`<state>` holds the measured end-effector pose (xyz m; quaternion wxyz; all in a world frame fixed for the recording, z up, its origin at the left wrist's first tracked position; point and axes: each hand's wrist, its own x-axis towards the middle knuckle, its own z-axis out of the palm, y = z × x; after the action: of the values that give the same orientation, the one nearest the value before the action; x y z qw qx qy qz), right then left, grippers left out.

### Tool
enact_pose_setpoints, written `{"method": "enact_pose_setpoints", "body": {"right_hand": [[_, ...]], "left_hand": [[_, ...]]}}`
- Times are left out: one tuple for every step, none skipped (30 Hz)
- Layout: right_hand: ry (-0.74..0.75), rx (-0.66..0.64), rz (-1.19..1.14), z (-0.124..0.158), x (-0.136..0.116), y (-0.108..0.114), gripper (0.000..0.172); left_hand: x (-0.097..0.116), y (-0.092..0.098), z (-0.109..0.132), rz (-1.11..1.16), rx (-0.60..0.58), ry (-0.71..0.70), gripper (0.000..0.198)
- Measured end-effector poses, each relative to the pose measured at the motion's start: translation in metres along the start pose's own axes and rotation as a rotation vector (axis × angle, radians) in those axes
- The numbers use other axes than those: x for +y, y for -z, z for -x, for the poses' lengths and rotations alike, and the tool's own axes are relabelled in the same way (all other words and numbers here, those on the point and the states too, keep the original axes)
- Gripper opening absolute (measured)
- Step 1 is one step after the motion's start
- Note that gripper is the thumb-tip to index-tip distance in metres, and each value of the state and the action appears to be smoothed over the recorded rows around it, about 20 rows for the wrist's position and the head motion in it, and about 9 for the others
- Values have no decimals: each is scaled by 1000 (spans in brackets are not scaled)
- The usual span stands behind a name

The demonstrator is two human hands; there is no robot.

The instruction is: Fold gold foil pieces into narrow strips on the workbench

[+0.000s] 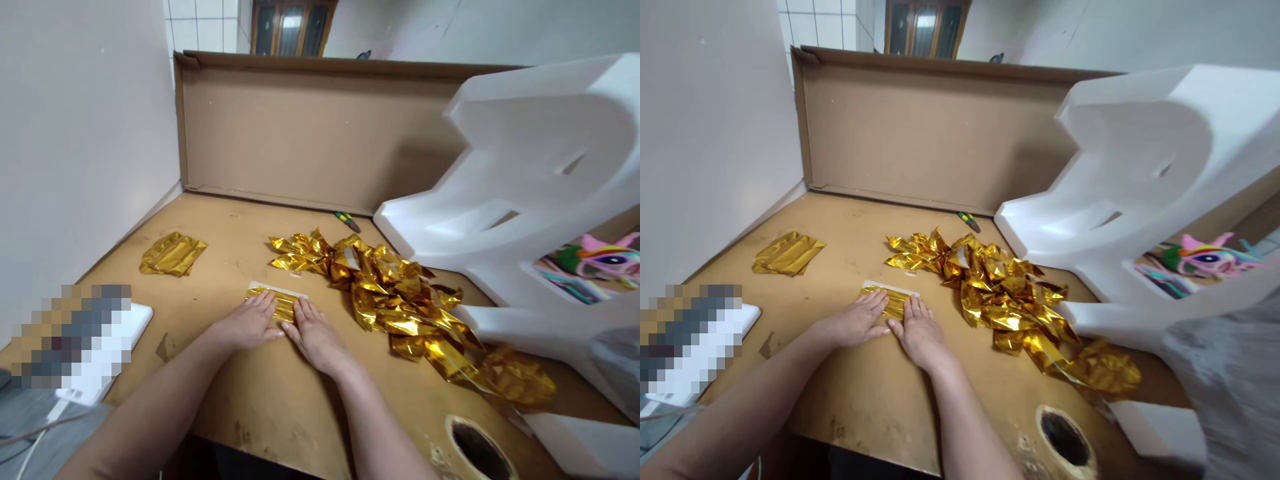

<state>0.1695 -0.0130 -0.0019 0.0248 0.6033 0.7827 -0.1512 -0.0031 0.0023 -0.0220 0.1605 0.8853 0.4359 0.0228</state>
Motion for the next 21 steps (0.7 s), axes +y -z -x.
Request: {"method": "enact_pose_setpoints", "body": {"right_hand": [[-2,11,9,0,2,0,82],[-1,27,15,0,5,-1,81],[-2,52,20,-1,6,-1,79],[-3,87,22,-1,7,-1,78],[-4,132,21,-1,8,-2,78],[-3,180,15,-2,7,-3,77],[2,224,0,-3,5,-4,76],[15,259,-21,-4,3,-5,76],[39,267,-53,-5,-1,-6,75],[72,246,-93,-6,-4,-8,76],[118,211,-125,-7,-8,-11,77],[174,188,-152,-8,-11,-13,77],[211,170,-170,-10,-14,-15,77],[232,147,-179,-11,-16,-17,77],[245,134,-181,-12,-17,-19,77],[247,123,-179,-13,-18,-20,78],[243,115,-174,-13,-18,-21,78],[234,107,-167,-13,-17,-21,79],[223,98,-159,-13,-16,-21,81],[208,87,-150,-12,-15,-21,82],[192,76,-142,-12,-14,-20,84]], "left_hand": [[0,1,0,-4,-5,1,69],[0,1,0,-6,-8,2,69],[1,1,0,-5,-8,3,69],[1,1,0,-1,-5,3,69],[1,1,0,4,0,1,68],[1,0,0,11,3,-1,68],[0,0,0,17,5,-5,68],[0,-1,-1,24,6,-8,69],[-1,-2,-1,32,9,-11,69],[-1,-4,-2,42,20,-17,69],[-2,-5,-2,52,34,-26,69],[-3,-6,-3,62,48,-36,69],[-4,-8,-3,70,58,-45,69],[-4,-9,-4,75,62,-51,69],[-5,-9,-4,77,61,-53,69],[-5,-10,-4,77,54,-53,69],[-5,-10,-4,74,46,-51,70],[-5,-10,-4,68,39,-51,70],[-4,-9,-3,58,31,-47,71],[-4,-8,-2,46,22,-40,72],[-4,-7,-2,34,15,-27,74]]}}
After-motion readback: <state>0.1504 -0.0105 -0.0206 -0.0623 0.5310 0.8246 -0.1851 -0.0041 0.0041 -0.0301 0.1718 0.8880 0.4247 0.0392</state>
